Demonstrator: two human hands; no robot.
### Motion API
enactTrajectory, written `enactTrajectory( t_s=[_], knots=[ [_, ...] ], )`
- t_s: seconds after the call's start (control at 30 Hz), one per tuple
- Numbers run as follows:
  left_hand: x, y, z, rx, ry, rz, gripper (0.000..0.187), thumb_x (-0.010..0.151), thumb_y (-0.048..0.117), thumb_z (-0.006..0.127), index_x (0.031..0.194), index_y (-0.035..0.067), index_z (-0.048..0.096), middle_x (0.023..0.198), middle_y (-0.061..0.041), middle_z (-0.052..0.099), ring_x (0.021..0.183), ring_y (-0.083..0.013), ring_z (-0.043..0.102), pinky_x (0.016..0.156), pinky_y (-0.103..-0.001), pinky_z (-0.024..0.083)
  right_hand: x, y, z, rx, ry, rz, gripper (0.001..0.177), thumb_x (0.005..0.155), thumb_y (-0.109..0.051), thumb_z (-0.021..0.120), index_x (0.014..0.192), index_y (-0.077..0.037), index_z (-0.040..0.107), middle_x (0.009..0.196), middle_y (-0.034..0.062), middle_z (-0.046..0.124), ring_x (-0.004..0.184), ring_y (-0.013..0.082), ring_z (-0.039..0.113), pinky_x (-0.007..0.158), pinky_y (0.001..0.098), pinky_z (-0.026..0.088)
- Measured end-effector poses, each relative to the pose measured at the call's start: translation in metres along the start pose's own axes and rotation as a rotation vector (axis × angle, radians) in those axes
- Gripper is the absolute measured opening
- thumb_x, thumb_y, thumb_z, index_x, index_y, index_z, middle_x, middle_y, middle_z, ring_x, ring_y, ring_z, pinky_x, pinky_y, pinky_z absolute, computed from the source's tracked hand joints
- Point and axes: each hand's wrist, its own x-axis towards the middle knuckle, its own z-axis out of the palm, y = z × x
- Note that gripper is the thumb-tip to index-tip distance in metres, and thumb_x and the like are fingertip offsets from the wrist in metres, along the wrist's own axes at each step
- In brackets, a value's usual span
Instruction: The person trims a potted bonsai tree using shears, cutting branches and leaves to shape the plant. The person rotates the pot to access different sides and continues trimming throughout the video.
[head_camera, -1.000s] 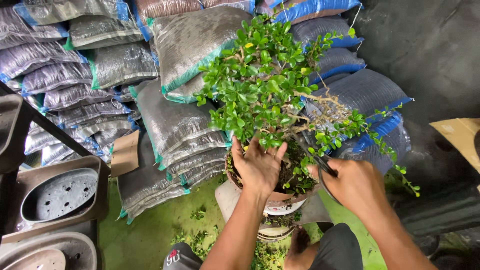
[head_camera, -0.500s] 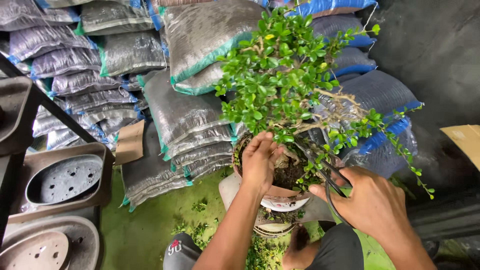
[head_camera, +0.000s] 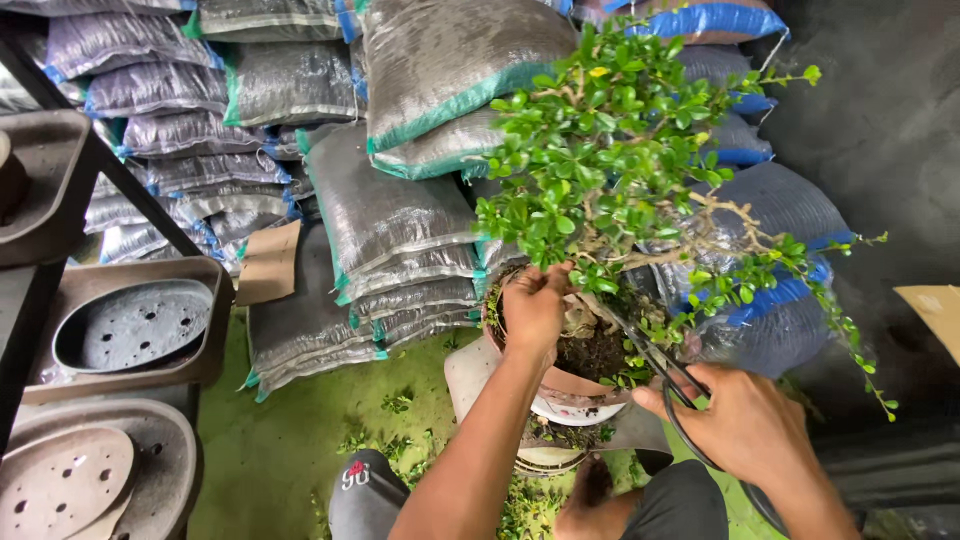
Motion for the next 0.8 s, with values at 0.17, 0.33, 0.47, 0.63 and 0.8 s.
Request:
enactTrajectory(
  t_s=[0.17,0.33,0.47,0.63,0.8],
  knots=[
    [-0.009,-0.002,-0.026,0.332,0.052,-0.024,0.016,0.107,0.014,0.062,0.096,0.008,0.073,0.085,-0.007,0.076,0.063,-0.014,0.064,0.061,-0.03,0.058,-0.003,-0.017,0.004,0.012,-0.007,0.034,0.071,0.078,-0.088,0.059,0.112,-0.028,0.076,0.102,0.0041,0.082,0.1,0.0316,0.076,0.081,0.0451,0.056],
    [-0.008,0.0,-0.042,0.397,-0.096,0.115,0.016,0.099,0.009,0.067,0.114,0.01,0.072,0.108,-0.007,0.077,0.099,-0.0197,0.074,0.094,-0.035,0.064,0.003,-0.013,0.019,-0.008,0.046,-0.004,0.067,0.082,-0.087,0.061,0.082,-0.02,0.065,0.066,0.0073,0.069,0.063,0.0255,0.069,0.062,0.0376,0.046],
    [0.0,0.02,-0.027,0.092,-0.244,-0.031,0.029,0.098,0.026,0.069,0.122,0.009,0.064,0.137,-0.014,0.069,0.109,-0.0234,0.071,0.068,-0.03,0.062,0.0,-0.018,0.031,0.055,0.007,0.078,0.061,0.08,-0.082,0.068,0.085,-0.022,0.069,0.075,0.0126,0.074,0.08,0.0331,0.073,0.072,0.0373,0.049],
    [0.034,-0.012,-0.013,-0.279,-0.307,-0.034,0.041,0.098,-0.018,0.06,0.076,0.013,0.045,0.107,-0.019,0.074,0.078,-0.0191,0.067,0.06,-0.03,0.054,-0.007,-0.017,0.051,0.09,0.043,0.117,0.047,0.076,-0.077,0.073,0.092,-0.035,0.085,0.076,0.0081,0.076,0.092,0.0304,0.075,0.077,0.0333,0.052],
    [0.032,-0.006,-0.009,-0.255,-0.225,-0.06,0.023,0.102,-0.013,0.064,0.085,0.001,0.058,0.085,-0.017,0.063,0.063,-0.0198,0.061,0.054,-0.03,0.054,-0.009,-0.018,0.044,0.23,-0.109,0.273,0.055,0.079,-0.076,0.071,0.109,-0.033,0.09,0.086,0.0089,0.074,0.084,0.026,0.073,0.079,0.0336,0.048]
  ],
)
